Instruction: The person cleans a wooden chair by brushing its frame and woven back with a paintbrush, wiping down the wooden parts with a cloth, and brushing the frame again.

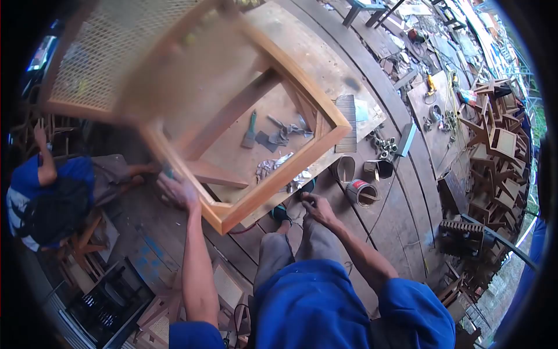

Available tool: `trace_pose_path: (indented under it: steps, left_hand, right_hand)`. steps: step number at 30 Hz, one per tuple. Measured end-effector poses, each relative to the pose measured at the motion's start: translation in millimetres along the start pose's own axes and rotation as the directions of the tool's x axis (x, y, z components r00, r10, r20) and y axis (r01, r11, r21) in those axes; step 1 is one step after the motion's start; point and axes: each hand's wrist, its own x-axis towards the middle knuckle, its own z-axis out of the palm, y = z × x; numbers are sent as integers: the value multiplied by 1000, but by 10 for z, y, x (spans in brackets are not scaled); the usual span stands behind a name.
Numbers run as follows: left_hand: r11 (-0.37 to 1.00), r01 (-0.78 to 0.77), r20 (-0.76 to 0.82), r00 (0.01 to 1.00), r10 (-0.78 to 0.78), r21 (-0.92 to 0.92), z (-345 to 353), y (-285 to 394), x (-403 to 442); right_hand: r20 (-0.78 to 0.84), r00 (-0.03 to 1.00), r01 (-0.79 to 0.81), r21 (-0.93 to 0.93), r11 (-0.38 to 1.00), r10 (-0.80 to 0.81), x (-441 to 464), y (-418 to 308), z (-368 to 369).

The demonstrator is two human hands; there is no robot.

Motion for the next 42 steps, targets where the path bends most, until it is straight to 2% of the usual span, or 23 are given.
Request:
trace_pose_path:
  steps: [3, 5, 7, 9, 11, 13, 15, 16, 17, 19, 20, 21, 23, 25, 27, 29, 31, 33, 35, 38, 39, 41, 42]
  left_hand:
    - [998, -12, -27, 1000, 11, -55, 2, 0, 1]
    - [995, -34, -16, 999, 32, -97, 56, 16, 31]
    - [997, -56, -71, 996, 52, -54, 109, -53, 15]
    - [998, -59, -44, 997, 58, -23, 103, -29, 42]
    - [993, 22, -34, 999, -26, -119, 94, 46, 8]
    - [992, 35, 4, 999, -35, -120, 106, -5, 6]
    - [995, 68, -13, 998, -69, -80, 124, -16, 7]
    - [997, 77, 8, 997, -77, -28, 113, -18, 10]
    - [997, 79, 7, 997, -78, -22, 115, -2, 10]
    - [992, 124, -5, 992, -124, 1, 125, 26, -1]
    - [992, 125, -6, 992, -125, 3, 130, -6, -1]
    - [986, 163, 13, 986, -164, 32, 124, -57, -2]
    - [977, 203, 34, 978, -205, 63, 123, -78, -22]
    - [992, 96, -10, 995, -96, 76, 130, -50, -26]
    - [990, 104, 2, 995, -105, 94, 134, -58, -27]
    - [988, 107, 8, 994, -108, 114, 125, -32, -2]
    - [988, 136, 35, 990, -139, 67, 108, 28, -3]
    - [990, 136, 29, 990, -137, 39, 99, 7, -8]
    - [991, 137, 16, 990, -137, 5, 135, 13, -19]
    - [975, 223, 22, 975, -222, -10, 119, 59, -4]
    - [975, 206, -48, 978, -202, 88, 203, -96, -60]
    - [945, 315, 96, 947, -307, -87, 94, 108, -19]
    - [957, 289, 64, 956, -286, -25, 167, -53, -62]
  right_hand:
    - [-39, 997, 72, 19, 997, -71, 783, 229, 113]
    - [-169, 922, 304, -238, 922, -348, 1331, 342, 186]
    - [-157, 947, 246, -205, 947, -280, 1852, 307, 261]
    - [-161, 970, 159, -161, 974, -184, 2409, 173, 358]
    - [-156, 966, 182, -170, 969, -208, 2729, 90, 430]
    - [-161, 957, 211, -180, 961, -240, 2910, -44, 419]
    - [-272, 945, 100, -292, 951, -183, 3011, -280, 361]
    - [-392, 899, 120, -213, 970, -197, 3094, -222, 406]
    - [-386, 901, 120, -211, 970, -195, 3176, -220, 414]
    - [-686, 677, 120, -257, 959, -268, 3316, -214, 400]
    - [-676, 704, 7, -300, 954, -217, 3403, -120, 404]
    - [-674, 706, 7, -300, 954, -218, 3489, -17, 363]
    - [-448, 890, -16, -203, 979, -79, 3587, 117, 252]
    - [-467, 879, 14, -186, 982, -101, 3566, 117, 245]
    - [-576, 795, 47, -249, 967, -187, 3445, 3, 271]
    - [-577, 786, 61, -282, 957, -220, 3346, -76, 309]
    - [-270, 861, 336, -335, 880, -431, 3273, -142, 383]
    - [-276, 827, 367, -396, 842, -490, 3296, -194, 523]
    - [-172, 892, 269, -540, 797, -418, 3381, -133, 569]
    - [-167, 884, 330, -438, 836, -437, 3344, -86, 547]
    - [-185, 874, 359, -378, 853, -449, 3275, -124, 512]
    - [-357, 854, 351, -139, 926, -378, 3159, 98, 576]
    - [-269, 935, 234, -27, 972, -232, 3049, 69, 423]
